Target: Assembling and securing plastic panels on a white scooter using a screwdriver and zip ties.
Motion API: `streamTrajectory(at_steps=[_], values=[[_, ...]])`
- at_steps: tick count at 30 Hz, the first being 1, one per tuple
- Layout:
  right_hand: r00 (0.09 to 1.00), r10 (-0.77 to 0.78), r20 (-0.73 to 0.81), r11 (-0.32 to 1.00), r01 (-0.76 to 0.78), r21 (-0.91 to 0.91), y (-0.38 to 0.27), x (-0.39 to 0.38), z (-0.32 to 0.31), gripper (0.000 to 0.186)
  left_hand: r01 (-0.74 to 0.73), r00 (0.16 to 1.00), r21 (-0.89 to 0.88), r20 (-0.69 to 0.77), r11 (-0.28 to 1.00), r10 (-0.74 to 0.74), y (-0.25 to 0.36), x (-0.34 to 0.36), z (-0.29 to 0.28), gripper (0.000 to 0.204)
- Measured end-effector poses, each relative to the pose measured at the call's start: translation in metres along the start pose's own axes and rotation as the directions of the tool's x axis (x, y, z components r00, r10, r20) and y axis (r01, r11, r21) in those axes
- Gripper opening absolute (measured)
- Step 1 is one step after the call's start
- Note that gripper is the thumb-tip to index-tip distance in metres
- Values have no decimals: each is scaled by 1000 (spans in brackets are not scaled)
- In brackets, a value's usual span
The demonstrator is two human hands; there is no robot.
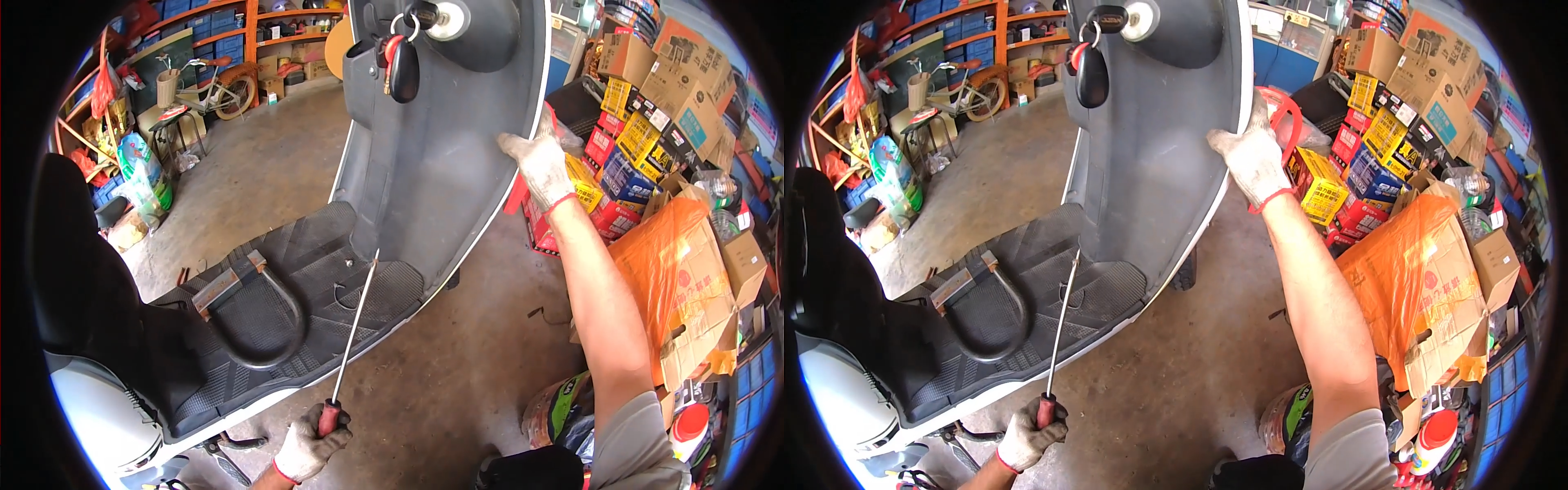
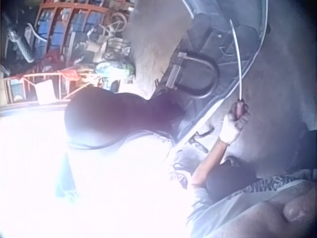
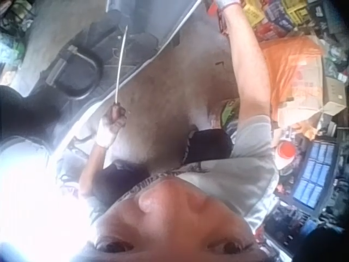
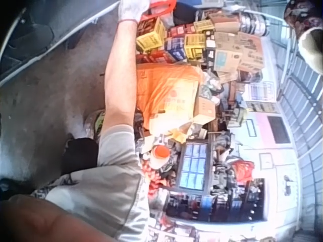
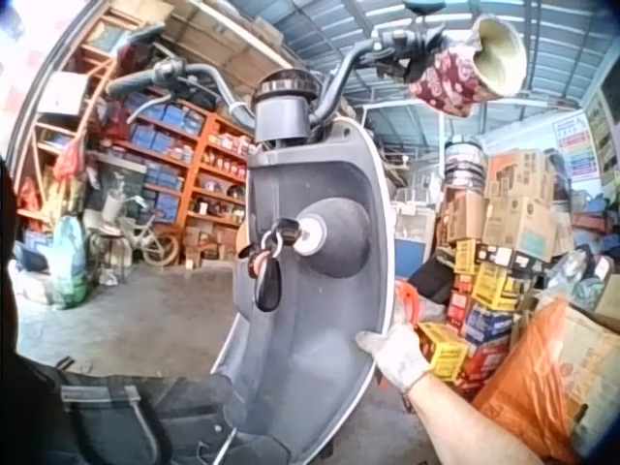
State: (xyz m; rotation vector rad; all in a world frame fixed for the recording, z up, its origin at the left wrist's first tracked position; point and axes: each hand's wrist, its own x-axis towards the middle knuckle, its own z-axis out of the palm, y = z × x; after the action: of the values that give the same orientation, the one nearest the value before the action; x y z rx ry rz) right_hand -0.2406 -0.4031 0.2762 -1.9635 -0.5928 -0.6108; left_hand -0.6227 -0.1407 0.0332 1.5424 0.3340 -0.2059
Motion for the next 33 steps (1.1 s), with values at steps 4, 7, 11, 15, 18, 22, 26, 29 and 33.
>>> streamTrajectory(at_steps=[4, 7, 11, 15, 18, 22, 26, 29, 33], values=[[996, 70, -49, 992, -75, -105, -10, -5, 1, 86, -105, 994, -121, -31, 987, 102, 24, 8, 6, 27], [998, 29, -50, 997, -32, -69, -11, -13, -1, 87, -267, 960, 69, -66, 961, 272, 57, 20, 15, 25], [997, 20, -74, 992, -29, -123, 11, -35, 9, 92, -223, 971, 201, -35, 954, 235, 112, 43, 23, 29], [981, 161, -106, 986, -156, 51, 40, -48, 32, 93, -290, 956, 54, -25, 956, 291, 144, 63, 37, 27], [980, 174, -95, 936, -134, 327, 51, -57, 44, 79, -305, 952, 99, 8, 947, 306, 151, 68, 37, 26], [963, 261, -72, 862, -199, 466, 52, -59, 53, 72, -354, 932, 268, 28, 896, 360, 150, 73, 30, 31], [942, 308, -132, 886, -233, 402, 60, -55, 58, 90, -405, 898, 397, 5, 824, 439, 143, 79, 21, 36], [948, 276, -160, 919, -212, 332, 73, -51, 57, 93, -443, 866, 475, 7, 761, 499, 138, 78, 14, 43], [931, 299, -210, 900, -202, 387, 86, -45, 56, 59, -490, 855, 418, 61, 765, 515, 141, 73, 4, 45]])
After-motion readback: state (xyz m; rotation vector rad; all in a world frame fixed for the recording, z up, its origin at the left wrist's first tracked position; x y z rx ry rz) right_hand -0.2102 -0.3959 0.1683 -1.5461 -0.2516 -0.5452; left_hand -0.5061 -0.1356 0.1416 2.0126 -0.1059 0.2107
